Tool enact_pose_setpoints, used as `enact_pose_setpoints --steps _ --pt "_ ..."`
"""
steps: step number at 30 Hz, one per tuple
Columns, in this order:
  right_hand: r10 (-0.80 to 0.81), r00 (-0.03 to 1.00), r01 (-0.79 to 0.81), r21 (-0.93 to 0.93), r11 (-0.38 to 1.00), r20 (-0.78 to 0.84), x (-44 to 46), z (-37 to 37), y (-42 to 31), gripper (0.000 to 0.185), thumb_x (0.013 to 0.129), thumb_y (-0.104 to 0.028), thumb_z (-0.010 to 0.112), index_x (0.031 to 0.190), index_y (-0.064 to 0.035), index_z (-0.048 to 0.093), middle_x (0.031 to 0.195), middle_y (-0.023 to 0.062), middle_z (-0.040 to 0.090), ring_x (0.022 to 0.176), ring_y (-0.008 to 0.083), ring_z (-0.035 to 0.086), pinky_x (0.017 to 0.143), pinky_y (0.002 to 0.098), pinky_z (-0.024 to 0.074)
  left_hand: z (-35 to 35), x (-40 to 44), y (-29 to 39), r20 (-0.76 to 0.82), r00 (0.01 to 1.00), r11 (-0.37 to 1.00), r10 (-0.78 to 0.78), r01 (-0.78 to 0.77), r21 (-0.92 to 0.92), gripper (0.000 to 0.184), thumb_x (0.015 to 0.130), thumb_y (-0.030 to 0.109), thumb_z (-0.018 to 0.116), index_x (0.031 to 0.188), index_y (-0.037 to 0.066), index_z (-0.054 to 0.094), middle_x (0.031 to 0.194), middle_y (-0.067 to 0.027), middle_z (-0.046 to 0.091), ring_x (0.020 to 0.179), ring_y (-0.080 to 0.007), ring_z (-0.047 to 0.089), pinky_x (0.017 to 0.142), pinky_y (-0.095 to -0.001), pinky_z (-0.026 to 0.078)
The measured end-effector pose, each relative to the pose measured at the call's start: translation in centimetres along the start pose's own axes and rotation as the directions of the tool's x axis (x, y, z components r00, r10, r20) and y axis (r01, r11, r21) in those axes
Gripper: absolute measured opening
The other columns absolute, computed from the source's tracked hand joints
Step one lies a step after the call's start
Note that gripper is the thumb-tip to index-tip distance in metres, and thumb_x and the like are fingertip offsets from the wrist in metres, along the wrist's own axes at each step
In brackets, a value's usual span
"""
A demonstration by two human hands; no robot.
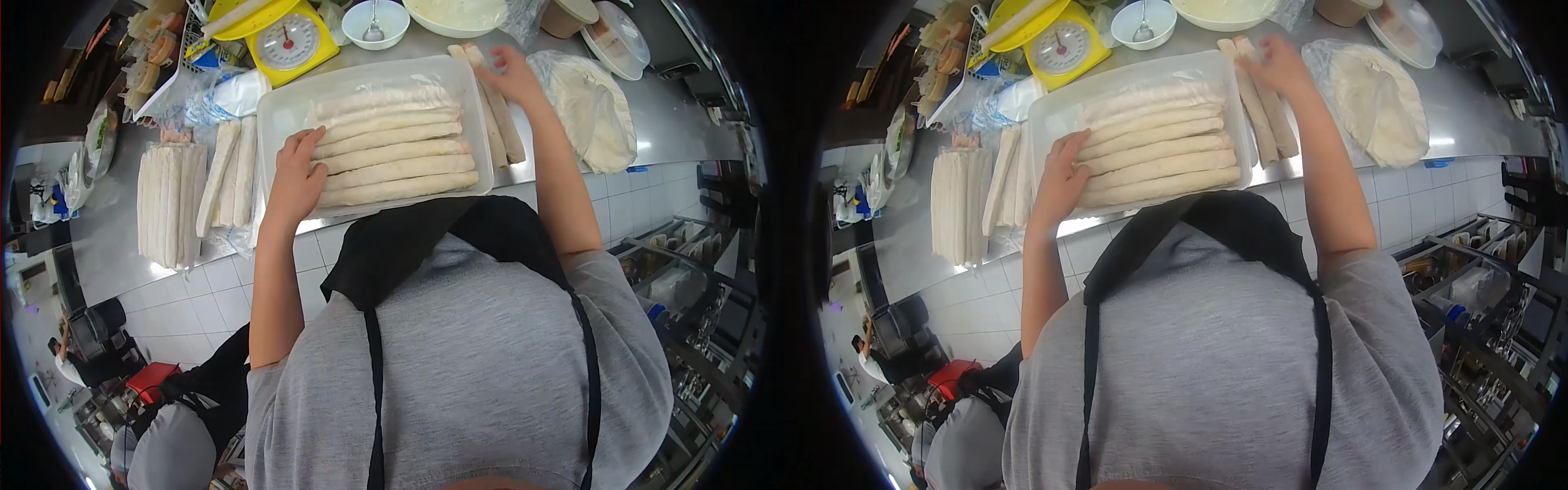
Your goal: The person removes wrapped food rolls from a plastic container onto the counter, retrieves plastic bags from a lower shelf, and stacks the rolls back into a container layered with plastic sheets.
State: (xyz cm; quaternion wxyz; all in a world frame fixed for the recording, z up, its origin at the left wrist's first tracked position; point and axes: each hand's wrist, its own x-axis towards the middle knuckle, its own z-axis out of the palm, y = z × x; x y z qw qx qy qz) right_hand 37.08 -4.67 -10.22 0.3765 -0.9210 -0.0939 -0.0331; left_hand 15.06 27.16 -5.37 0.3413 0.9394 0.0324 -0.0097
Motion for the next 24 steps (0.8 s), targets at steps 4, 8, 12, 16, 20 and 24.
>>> enact_pose_setpoints --steps 4,8,12,16,20,24 --pt "0.008 1.000 -0.004 -0.202 0.979 0.019 -1.1 1.8 1.9 0.073 0.064 -0.052 0.073 0.112 0.0003 0.056 0.092 0.0152 0.062 0.091 0.0284 0.061 0.079 0.0370 0.0486 0.2 0.0 -0.4 0.014 1.000 0.999 -0.004 0.004 -0.032 0.052 0.076 0.006 0.048 0.128 0.007 0.047 0.131 -0.0147 0.042 0.117 -0.0336 0.040 0.099 -0.0379 0.036" --pt "0.218 0.967 -0.213 -0.045 0.976 0.131 -0.4 1.3 1.7 0.067 0.063 -0.046 0.075 0.109 -0.0002 0.057 0.097 0.0159 0.062 0.090 0.0279 0.061 0.079 0.0365 0.0489 0.1 0.0 0.0 0.011 1.000 0.999 0.006 -0.006 -0.034 0.052 0.076 0.006 0.048 0.127 0.007 0.047 0.130 -0.0153 0.042 0.118 -0.0338 0.040 0.099 -0.0377 0.036" --pt "0.327 0.904 -0.352 0.049 0.935 0.275 0.5 1.4 2.2 0.062 0.061 -0.041 0.077 0.104 -0.0002 0.058 0.099 0.0151 0.062 0.087 0.0250 0.061 0.076 0.0349 0.0490 0.1 -0.1 -0.1 0.005 1.000 1.000 0.007 -0.007 -0.029 0.051 0.076 0.006 0.049 0.127 0.007 0.047 0.130 -0.0155 0.043 0.119 -0.0340 0.039 0.099 -0.0379 0.035" --pt "0.242 0.949 -0.271 0.124 0.955 0.203 0.2 1.4 2.0 0.056 0.062 -0.034 0.079 0.101 -0.0002 0.058 0.095 0.0128 0.061 0.085 0.0223 0.060 0.074 0.0335 0.0490 0.2 -0.1 -0.3 -0.013 1.000 0.999 0.029 -0.029 -0.015 0.051 0.076 0.005 0.049 0.127 0.007 0.047 0.129 -0.0157 0.043 0.119 -0.0341 0.039 0.100 -0.0382 0.035" --pt "0.240 0.949 -0.289 0.266 0.919 0.202 -0.2 1.2 2.0 0.055 0.071 -0.025 0.076 0.114 -0.0012 0.051 0.096 0.0081 0.058 0.086 0.0167 0.057 0.073 0.0283 0.0472 0.3 -0.1 -0.3 -0.008 1.000 0.999 0.013 -0.014 -0.031 0.051 0.075 0.005 0.049 0.126 0.007 0.048 0.130 -0.0157 0.043 0.119 -0.0343 0.039 0.101 -0.0382 0.034" --pt "0.236 0.901 -0.417 0.574 0.705 0.365 -1.4 -1.4 1.2 0.052 0.081 -0.020 0.068 0.123 -0.0027 0.044 0.099 0.0077 0.057 0.089 0.0159 0.058 0.075 0.0305 0.0501 0.1 -0.2 -0.1 -0.008 1.000 1.000 0.015 -0.015 -0.026 0.051 0.076 0.005 0.049 0.126 0.006 0.048 0.130 -0.0159 0.043 0.119 -0.0343 0.039 0.101 -0.0381 0.034"
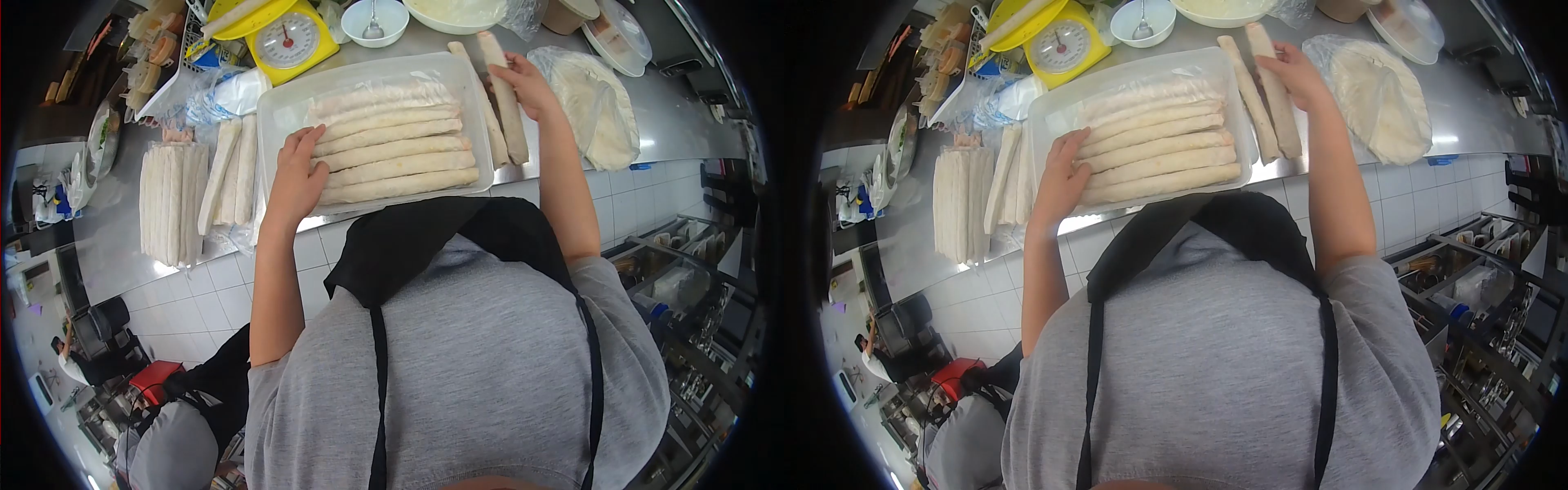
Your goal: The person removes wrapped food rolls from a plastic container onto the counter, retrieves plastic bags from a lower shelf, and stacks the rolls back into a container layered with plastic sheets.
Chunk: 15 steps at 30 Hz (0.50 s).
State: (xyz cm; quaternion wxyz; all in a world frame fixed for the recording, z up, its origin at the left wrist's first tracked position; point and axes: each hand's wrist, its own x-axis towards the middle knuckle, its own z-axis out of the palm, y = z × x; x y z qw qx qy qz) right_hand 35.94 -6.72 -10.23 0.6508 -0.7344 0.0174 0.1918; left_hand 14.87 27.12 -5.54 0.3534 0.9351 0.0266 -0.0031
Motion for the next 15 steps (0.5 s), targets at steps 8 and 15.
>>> enact_pose_setpoints --steps 8,15 --pt "-0.499 0.864 0.436 0.402 0.805 0.063 -5.7 0.3 -11.1 0.043 0.084 -0.014 0.062 0.123 -0.0044 0.044 0.105 0.0068 0.057 0.088 0.0171 0.060 0.074 0.0321 0.0523 0.0 0.0 0.3 0.002 1.000 1.000 -0.003 0.003 -0.012 0.051 0.076 0.005 0.049 0.126 0.006 0.048 0.130 -0.0161 0.042 0.119 -0.0341 0.039 0.100 -0.0381 0.034" --pt "-0.680 0.705 0.477 0.577 0.664 0.200 -4.2 9.5 -15.3 0.039 0.086 -0.007 0.061 0.121 -0.0074 0.044 0.106 0.0038 0.055 0.090 0.0143 0.059 0.077 0.0299 0.0519 0.1 -0.1 0.2 -0.015 1.000 1.000 0.009 -0.009 -0.012 0.050 0.076 0.005 0.049 0.126 0.006 0.048 0.129 -0.0157 0.043 0.119 -0.0340 0.040 0.100 -0.0374 0.035"
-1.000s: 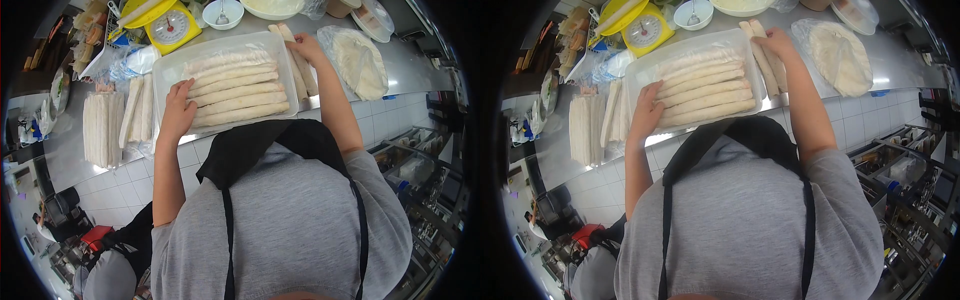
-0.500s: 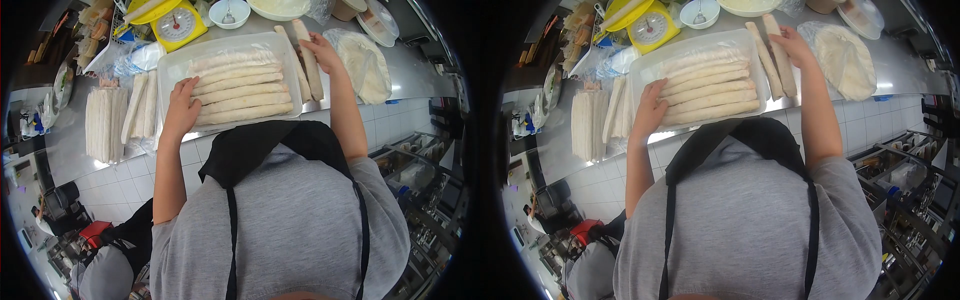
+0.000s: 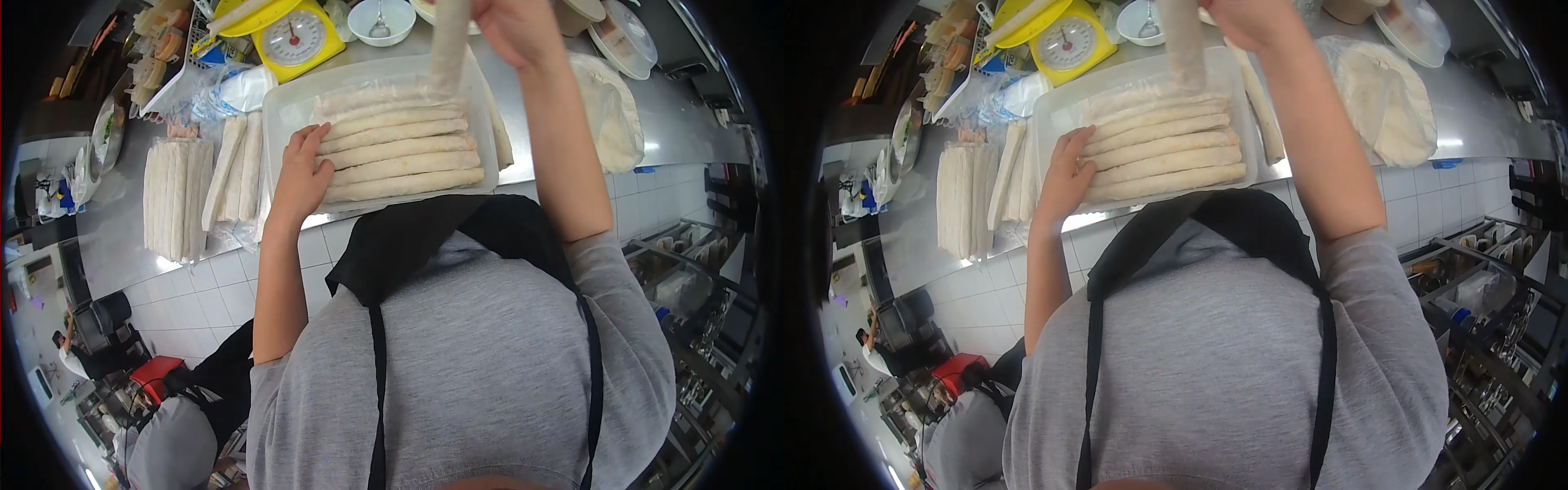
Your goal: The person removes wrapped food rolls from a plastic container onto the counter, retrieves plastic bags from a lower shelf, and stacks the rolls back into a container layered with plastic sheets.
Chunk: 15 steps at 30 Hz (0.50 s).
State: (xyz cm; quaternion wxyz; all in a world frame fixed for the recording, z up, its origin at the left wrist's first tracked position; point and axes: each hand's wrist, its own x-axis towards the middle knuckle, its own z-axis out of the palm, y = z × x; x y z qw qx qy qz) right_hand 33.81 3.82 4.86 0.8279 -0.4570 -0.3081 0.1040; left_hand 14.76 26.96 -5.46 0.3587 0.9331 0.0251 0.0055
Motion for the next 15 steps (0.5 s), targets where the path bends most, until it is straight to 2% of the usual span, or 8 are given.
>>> enact_pose_setpoints --steps 4,6,7,8,10,11,13,15 --pt "0.009 1.000 -0.007 -0.085 0.996 0.023 0.0 -0.1 4.1 0.037 0.085 -0.006 0.062 0.119 -0.0060 0.046 0.103 0.0029 0.057 0.089 0.0106 0.058 0.078 0.0251 0.0483 -0.1 -0.1 0.2 0.002 1.000 0.999 -0.025 0.025 -0.036 0.051 0.076 0.004 0.049 0.126 0.006 0.048 0.128 -0.0158 0.044 0.117 -0.0338 0.041 0.098 -0.0376 0.036" --pt "0.122 0.978 -0.078 -0.243 0.967 0.170 -0.3 -0.4 4.4 0.037 0.085 -0.005 0.063 0.118 -0.0054 0.046 0.099 0.0021 0.057 0.088 0.0079 0.057 0.079 0.0224 0.0453 0.0 -0.1 0.2 -0.004 1.000 0.999 -0.024 0.024 -0.024 0.050 0.075 0.004 0.048 0.125 0.006 0.048 0.128 -0.0158 0.044 0.117 -0.0337 0.041 0.097 -0.0381 0.037" --pt "0.125 0.977 -0.081 -0.241 0.967 0.174 -0.4 -0.2 4.6 0.037 0.085 -0.005 0.063 0.118 -0.0054 0.046 0.099 0.0021 0.057 0.088 0.0079 0.057 0.079 0.0224 0.0453 0.0 0.0 0.1 -0.005 1.000 1.000 -0.016 0.016 -0.012 0.049 0.075 0.004 0.048 0.124 0.005 0.049 0.127 -0.0157 0.044 0.116 -0.0337 0.041 0.096 -0.0386 0.038" --pt "0.133 0.961 -0.014 -0.434 0.901 0.244 -0.4 0.1 4.9 0.036 0.084 -0.009 0.063 0.118 -0.0058 0.049 0.098 0.0021 0.059 0.088 0.0098 0.057 0.079 0.0246 0.0461 0.0 0.0 -0.1 -0.006 1.000 1.000 -0.020 0.020 -0.011 0.049 0.075 0.004 0.048 0.124 0.005 0.049 0.127 -0.0157 0.044 0.116 -0.0337 0.041 0.096 -0.0386 0.038" --pt "0.187 0.913 0.158 -0.740 0.654 0.361 -0.5 0.8 5.8 0.036 0.084 -0.017 0.065 0.116 -0.0065 0.054 0.097 0.0020 0.061 0.086 0.0135 0.058 0.078 0.0291 0.0477 0.0 0.0 -0.5 0.008 0.999 0.998 0.031 -0.031 0.056 0.056 0.076 0.004 0.049 0.131 0.004 0.041 0.129 -0.0165 0.044 0.115 -0.0323 0.044 0.092 -0.0369 0.041" --pt "0.231 0.918 0.120 -0.783 0.610 0.322 -0.9 1.1 7.4 0.032 0.080 -0.015 0.066 0.110 -0.0070 0.057 0.097 0.0022 0.060 0.085 0.0158 0.058 0.077 0.0298 0.0463 0.0 0.0 -0.3 0.009 0.999 0.998 0.032 -0.032 0.057 0.056 0.076 0.004 0.049 0.131 0.004 0.041 0.129 -0.0165 0.044 0.115 -0.0323 0.044 0.092 -0.0369 0.041" --pt "0.240 0.884 0.204 -0.792 0.576 0.402 -1.9 2.1 10.2 0.031 0.080 -0.014 0.065 0.109 -0.0070 0.057 0.099 0.0039 0.060 0.087 0.0193 0.058 0.077 0.0316 0.0465 -0.1 0.0 0.3 0.005 0.986 0.956 -0.168 0.164 -0.241 0.068 0.077 0.004 0.050 0.140 0.003 0.025 0.132 -0.0182 0.042 0.112 -0.0308 0.047 0.089 -0.0340 0.043" --pt "0.254 0.840 0.287 -0.791 0.541 0.479 -2.5 3.1 11.5 0.031 0.079 -0.013 0.064 0.108 -0.0071 0.056 0.100 0.0056 0.059 0.089 0.0227 0.058 0.078 0.0334 0.0467 -0.3 0.1 0.1 0.002 0.981 0.934 -0.196 0.187 -0.305 0.072 0.077 0.004 0.050 0.142 0.003 0.018 0.132 -0.0193 0.042 0.113 -0.0305 0.047 0.089 -0.0335 0.043"
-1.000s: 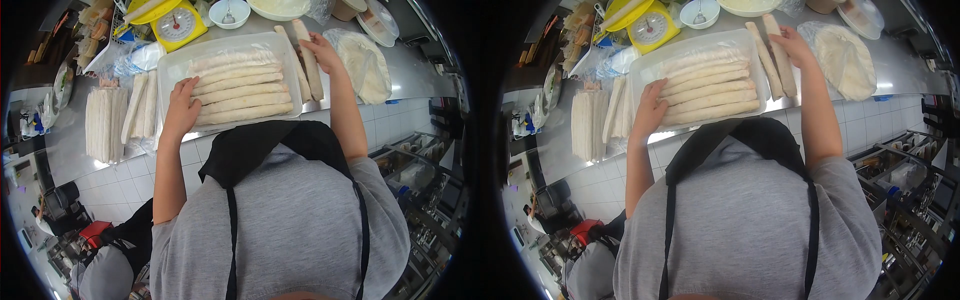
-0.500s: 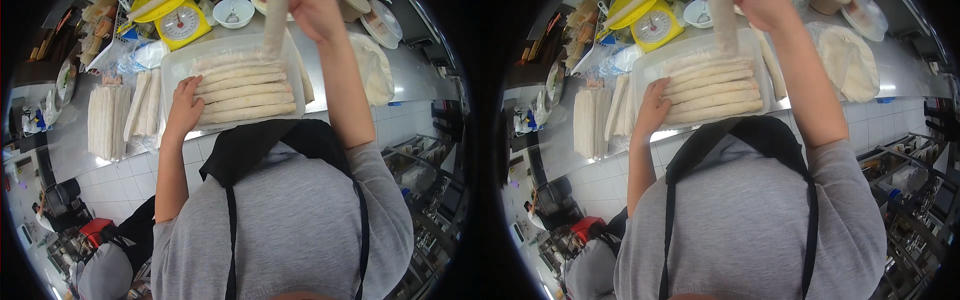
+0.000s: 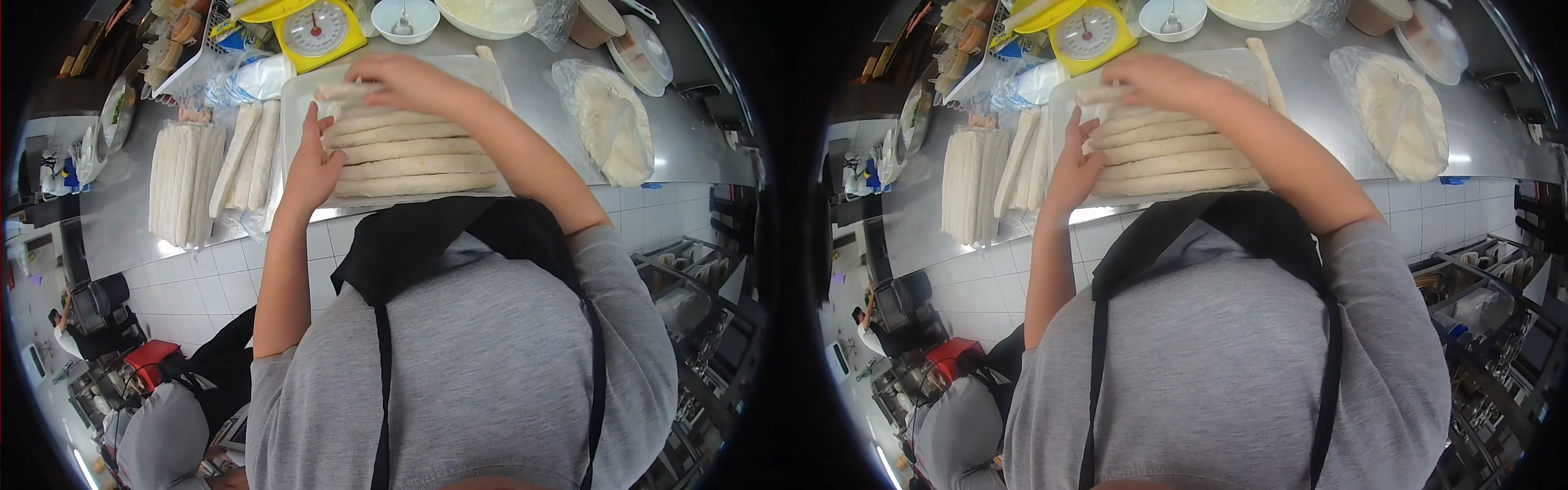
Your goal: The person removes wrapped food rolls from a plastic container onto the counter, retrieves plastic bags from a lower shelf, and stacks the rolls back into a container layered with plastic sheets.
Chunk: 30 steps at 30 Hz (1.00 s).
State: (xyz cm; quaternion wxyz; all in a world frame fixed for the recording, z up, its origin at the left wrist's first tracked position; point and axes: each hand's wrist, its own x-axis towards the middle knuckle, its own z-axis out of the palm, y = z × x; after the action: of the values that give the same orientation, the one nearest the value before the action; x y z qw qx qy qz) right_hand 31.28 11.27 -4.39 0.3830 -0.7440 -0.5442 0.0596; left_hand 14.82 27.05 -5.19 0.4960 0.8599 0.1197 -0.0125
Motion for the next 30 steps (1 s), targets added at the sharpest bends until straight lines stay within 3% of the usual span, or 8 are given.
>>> enact_pose_setpoints --steps 5,8,10,15,19,23,26,30 --pt "0.177 0.964 -0.123 -0.257 0.959 0.200 -0.8 2.1 -0.9 0.030 0.083 -0.012 0.058 0.112 -0.0079 0.055 0.107 0.0082 0.057 0.100 0.0298 0.056 0.082 0.0399 0.0463 0.1 0.4 -1.3 -0.031 0.999 0.998 0.025 -0.027 -0.065 0.079 0.077 0.003 0.051 0.144 0.004 0.010 0.134 -0.0217 0.038 0.116 -0.0316 0.045 0.089 -0.0346 0.044" --pt "0.144 0.963 -0.107 -0.168 0.980 0.226 -1.5 1.1 -0.8 0.031 0.083 -0.013 0.058 0.114 -0.0087 0.055 0.108 0.0084 0.058 0.100 0.0294 0.056 0.084 0.0396 0.0460 0.1 0.4 -0.8 -0.039 0.998 0.999 0.044 -0.043 0.016 0.076 0.076 0.004 0.051 0.143 0.006 0.016 0.137 -0.0225 0.031 0.120 -0.0343 0.040 0.095 -0.0366 0.040" --pt "0.148 0.963 -0.116 -0.150 0.982 0.225 -2.0 1.0 -0.6 0.031 0.083 -0.013 0.057 0.114 -0.0084 0.055 0.109 0.0085 0.058 0.100 0.0294 0.056 0.084 0.0396 0.0459 0.3 0.7 -1.0 -0.044 0.974 0.908 0.222 -0.190 0.373 0.068 0.076 0.003 0.050 0.141 0.008 0.027 0.139 -0.0210 0.027 0.122 -0.0367 0.036 0.101 -0.0390 0.034" --pt "0.152 0.967 -0.135 -0.095 0.986 0.206 -3.3 0.7 -0.9 0.030 0.083 -0.012 0.057 0.113 -0.0075 0.055 0.111 0.0089 0.058 0.101 0.0306 0.056 0.084 0.0400 0.0460 0.7 2.2 -0.2 -0.021 0.958 0.825 0.285 -0.234 0.514 0.056 0.078 0.002 0.046 0.133 0.007 0.039 0.134 -0.0193 0.036 0.122 -0.0379 0.035 0.104 -0.0412 0.030" --pt "0.103 0.973 -0.104 0.006 0.995 -0.207 -5.7 -3.5 -1.5 0.024 0.084 -0.016 0.061 0.106 -0.0061 0.060 0.103 0.0071 0.062 0.095 0.0235 0.060 0.082 0.0341 0.0474 0.3 2.8 -0.4 0.047 0.974 0.890 0.222 -0.222 0.398 0.047 0.079 0.004 0.045 0.126 0.005 0.046 0.128 -0.0200 0.043 0.120 -0.0367 0.038 0.103 -0.0398 0.032" --pt "0.482 0.668 -0.529 0.093 0.844 -0.567 -11.7 -8.5 5.8 0.026 0.083 -0.021 0.063 0.103 -0.0053 0.060 0.091 0.0104 0.064 0.086 0.0220 0.061 0.076 0.0320 0.0480 0.5 2.7 -1.0 0.022 0.966 0.907 0.257 -0.250 0.339 0.044 0.080 0.005 0.044 0.123 0.004 0.048 0.126 -0.0197 0.044 0.118 -0.0363 0.040 0.103 -0.0392 0.032" --pt "0.779 0.599 -0.800 -0.180 0.572 -0.185 -14.0 -7.2 8.0 0.036 0.079 -0.025 0.065 0.108 -0.0055 0.056 0.094 0.0142 0.062 0.085 0.0243 0.061 0.077 0.0346 0.0481 0.1 3.4 -1.0 0.035 0.969 0.914 0.244 -0.241 0.325 0.043 0.080 0.006 0.044 0.123 0.004 0.048 0.124 -0.0187 0.045 0.116 -0.0368 0.042 0.101 -0.0394 0.033" --pt "0.781 0.543 -0.840 -0.221 0.497 -0.308 -13.5 -4.1 8.2 0.047 0.074 -0.034 0.066 0.109 -0.0055 0.053 0.111 0.0146 0.055 0.102 0.0304 0.056 0.084 0.0391 0.0465 -0.8 4.1 -0.5 0.104 0.980 0.924 0.169 -0.194 0.331 0.042 0.080 0.010 0.046 0.122 0.008 0.051 0.115 -0.0166 0.049 0.111 -0.0348 0.045 0.096 -0.0403 0.036"
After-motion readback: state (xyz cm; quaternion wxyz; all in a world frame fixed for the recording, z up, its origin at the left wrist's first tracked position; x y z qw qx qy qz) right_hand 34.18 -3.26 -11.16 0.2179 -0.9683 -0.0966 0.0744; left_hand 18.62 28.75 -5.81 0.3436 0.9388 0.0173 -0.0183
